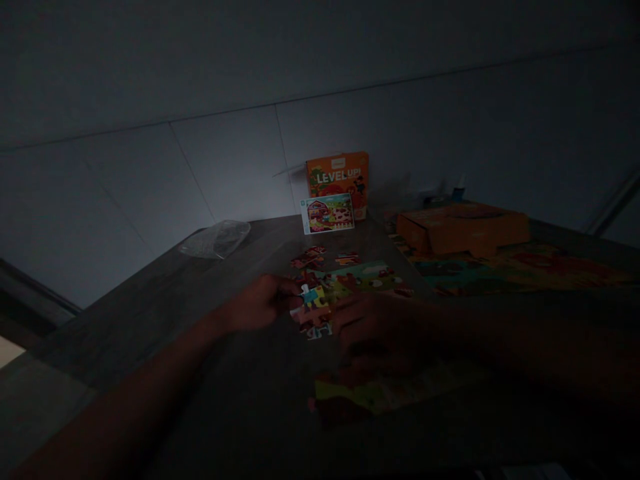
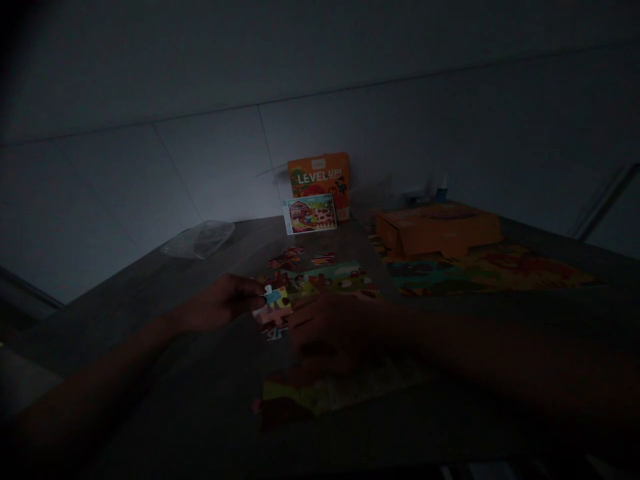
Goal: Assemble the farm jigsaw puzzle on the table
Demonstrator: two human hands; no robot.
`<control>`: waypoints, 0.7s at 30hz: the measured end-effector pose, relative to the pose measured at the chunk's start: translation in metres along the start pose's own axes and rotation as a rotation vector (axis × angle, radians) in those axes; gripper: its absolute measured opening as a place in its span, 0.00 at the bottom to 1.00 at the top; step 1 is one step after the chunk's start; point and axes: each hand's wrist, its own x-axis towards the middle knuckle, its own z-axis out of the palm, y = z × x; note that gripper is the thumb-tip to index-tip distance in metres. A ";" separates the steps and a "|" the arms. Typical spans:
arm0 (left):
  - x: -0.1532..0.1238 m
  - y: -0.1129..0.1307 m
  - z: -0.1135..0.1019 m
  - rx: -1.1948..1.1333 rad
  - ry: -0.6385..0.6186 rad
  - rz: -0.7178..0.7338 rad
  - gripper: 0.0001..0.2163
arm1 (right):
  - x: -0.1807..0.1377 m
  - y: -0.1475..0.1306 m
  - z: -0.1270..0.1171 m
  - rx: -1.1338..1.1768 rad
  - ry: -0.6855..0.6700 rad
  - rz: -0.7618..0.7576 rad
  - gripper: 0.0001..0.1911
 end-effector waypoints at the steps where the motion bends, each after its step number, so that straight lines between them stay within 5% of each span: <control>1: 0.000 0.000 0.000 -0.019 -0.015 0.004 0.11 | -0.001 0.001 0.000 -0.018 0.007 0.004 0.06; 8: -0.001 0.005 0.006 -0.236 -0.086 0.055 0.11 | -0.004 0.006 0.006 -0.140 0.328 0.105 0.11; 21: -0.006 0.016 0.013 -0.196 -0.260 0.069 0.13 | -0.006 0.008 0.008 -0.179 0.259 0.048 0.14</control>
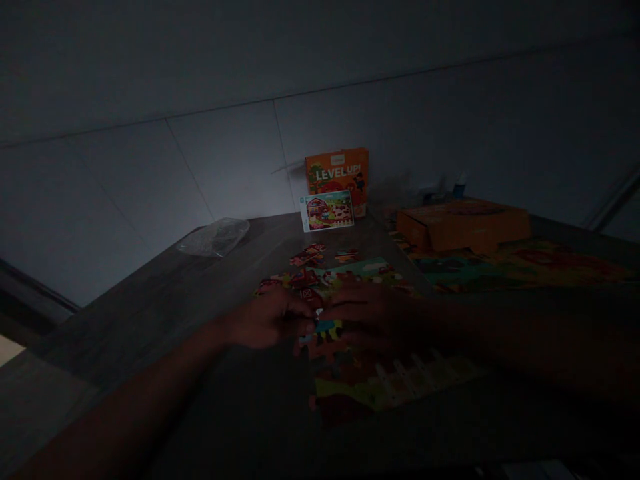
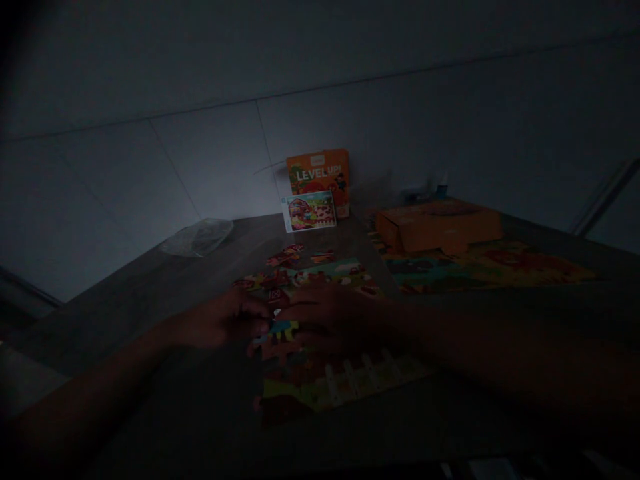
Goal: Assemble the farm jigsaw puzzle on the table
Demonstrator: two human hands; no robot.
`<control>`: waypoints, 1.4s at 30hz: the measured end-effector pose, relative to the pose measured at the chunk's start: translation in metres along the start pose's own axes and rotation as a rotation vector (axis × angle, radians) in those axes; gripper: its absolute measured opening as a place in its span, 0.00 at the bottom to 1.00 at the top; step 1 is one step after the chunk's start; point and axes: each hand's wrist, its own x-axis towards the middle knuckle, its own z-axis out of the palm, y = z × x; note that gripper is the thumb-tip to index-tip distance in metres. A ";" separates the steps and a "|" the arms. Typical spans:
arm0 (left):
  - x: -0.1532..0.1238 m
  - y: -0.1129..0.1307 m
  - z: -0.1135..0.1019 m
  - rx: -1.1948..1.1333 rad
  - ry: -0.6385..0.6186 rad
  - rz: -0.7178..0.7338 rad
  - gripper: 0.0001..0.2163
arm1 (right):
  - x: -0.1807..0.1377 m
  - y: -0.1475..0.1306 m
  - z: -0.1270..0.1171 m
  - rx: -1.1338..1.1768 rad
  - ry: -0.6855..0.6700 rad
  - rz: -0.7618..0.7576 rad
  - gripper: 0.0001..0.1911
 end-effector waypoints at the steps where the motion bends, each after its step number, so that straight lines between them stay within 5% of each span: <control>1: 0.000 0.000 0.000 0.003 -0.006 -0.012 0.13 | 0.000 -0.001 -0.001 0.005 -0.008 -0.014 0.14; 20: 0.002 0.006 0.005 -0.188 -0.063 -0.003 0.16 | 0.002 -0.003 -0.006 -0.029 -0.001 -0.064 0.15; 42: -0.004 0.007 0.000 -0.005 -0.103 0.023 0.05 | 0.001 0.001 -0.002 0.019 -0.089 -0.076 0.08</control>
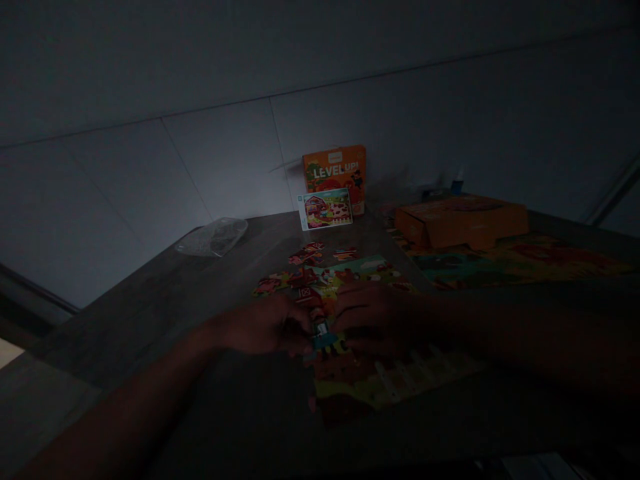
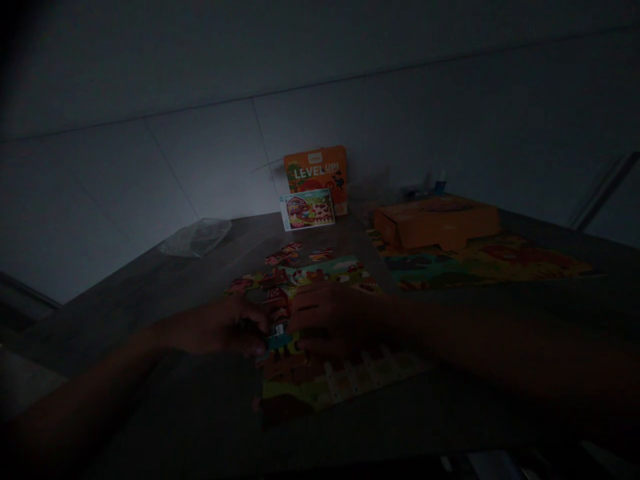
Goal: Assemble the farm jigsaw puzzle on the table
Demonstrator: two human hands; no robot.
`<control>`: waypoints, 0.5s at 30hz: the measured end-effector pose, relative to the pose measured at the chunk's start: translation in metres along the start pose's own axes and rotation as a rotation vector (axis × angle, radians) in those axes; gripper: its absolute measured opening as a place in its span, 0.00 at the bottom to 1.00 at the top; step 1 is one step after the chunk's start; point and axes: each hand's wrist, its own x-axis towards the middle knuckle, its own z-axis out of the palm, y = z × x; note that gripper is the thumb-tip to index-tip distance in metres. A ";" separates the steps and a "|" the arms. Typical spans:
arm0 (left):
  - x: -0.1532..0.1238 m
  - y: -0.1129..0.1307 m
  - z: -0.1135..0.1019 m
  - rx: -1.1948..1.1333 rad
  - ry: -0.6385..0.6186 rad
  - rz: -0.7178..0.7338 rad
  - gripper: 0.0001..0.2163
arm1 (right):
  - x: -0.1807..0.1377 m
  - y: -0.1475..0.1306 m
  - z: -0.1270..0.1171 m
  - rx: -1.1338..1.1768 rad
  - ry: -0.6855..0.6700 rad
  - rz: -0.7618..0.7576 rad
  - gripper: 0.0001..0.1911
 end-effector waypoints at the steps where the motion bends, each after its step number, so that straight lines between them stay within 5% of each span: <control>1: 0.000 0.000 0.000 0.002 0.008 -0.006 0.05 | 0.000 0.000 0.000 -0.003 0.009 0.002 0.08; 15: 0.001 -0.003 -0.002 0.090 0.028 -0.036 0.05 | 0.002 -0.001 -0.002 0.010 0.000 0.047 0.08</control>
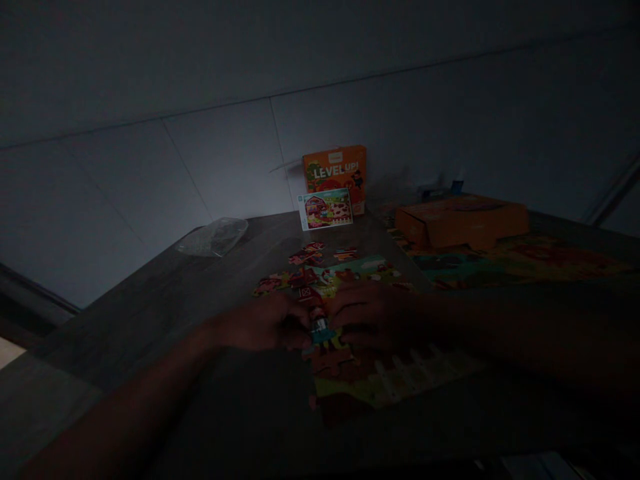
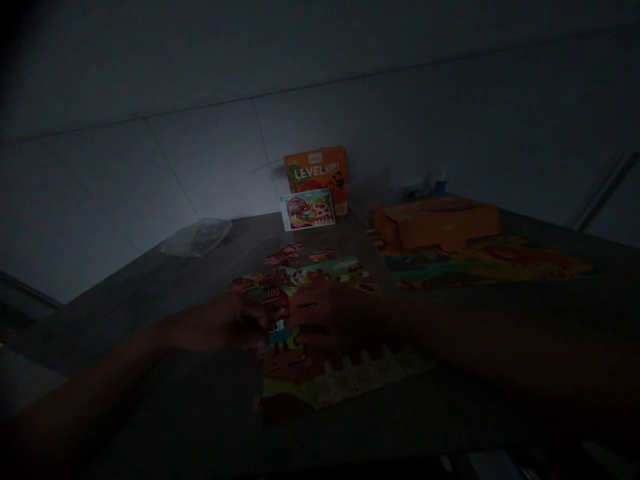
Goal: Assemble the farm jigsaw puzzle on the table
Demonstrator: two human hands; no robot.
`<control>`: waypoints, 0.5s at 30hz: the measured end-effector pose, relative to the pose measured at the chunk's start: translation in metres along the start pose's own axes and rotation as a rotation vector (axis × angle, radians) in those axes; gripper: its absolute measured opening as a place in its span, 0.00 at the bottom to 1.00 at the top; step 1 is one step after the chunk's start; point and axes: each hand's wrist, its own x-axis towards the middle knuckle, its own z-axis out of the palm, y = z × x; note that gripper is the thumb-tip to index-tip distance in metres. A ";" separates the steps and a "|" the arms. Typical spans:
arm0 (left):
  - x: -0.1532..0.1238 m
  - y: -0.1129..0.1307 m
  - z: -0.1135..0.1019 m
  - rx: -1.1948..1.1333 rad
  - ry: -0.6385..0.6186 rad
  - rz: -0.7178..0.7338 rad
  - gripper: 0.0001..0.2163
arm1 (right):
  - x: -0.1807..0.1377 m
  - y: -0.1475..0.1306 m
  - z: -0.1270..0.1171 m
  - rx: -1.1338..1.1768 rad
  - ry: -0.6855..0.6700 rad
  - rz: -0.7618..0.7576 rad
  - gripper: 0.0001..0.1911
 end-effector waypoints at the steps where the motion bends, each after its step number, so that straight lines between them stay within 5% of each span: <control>1: 0.000 0.000 0.000 0.007 0.002 0.003 0.05 | 0.000 0.001 0.001 -0.006 0.001 -0.006 0.08; 15: 0.001 0.000 0.001 0.027 0.042 0.034 0.04 | 0.000 0.000 0.001 -0.036 0.005 -0.008 0.09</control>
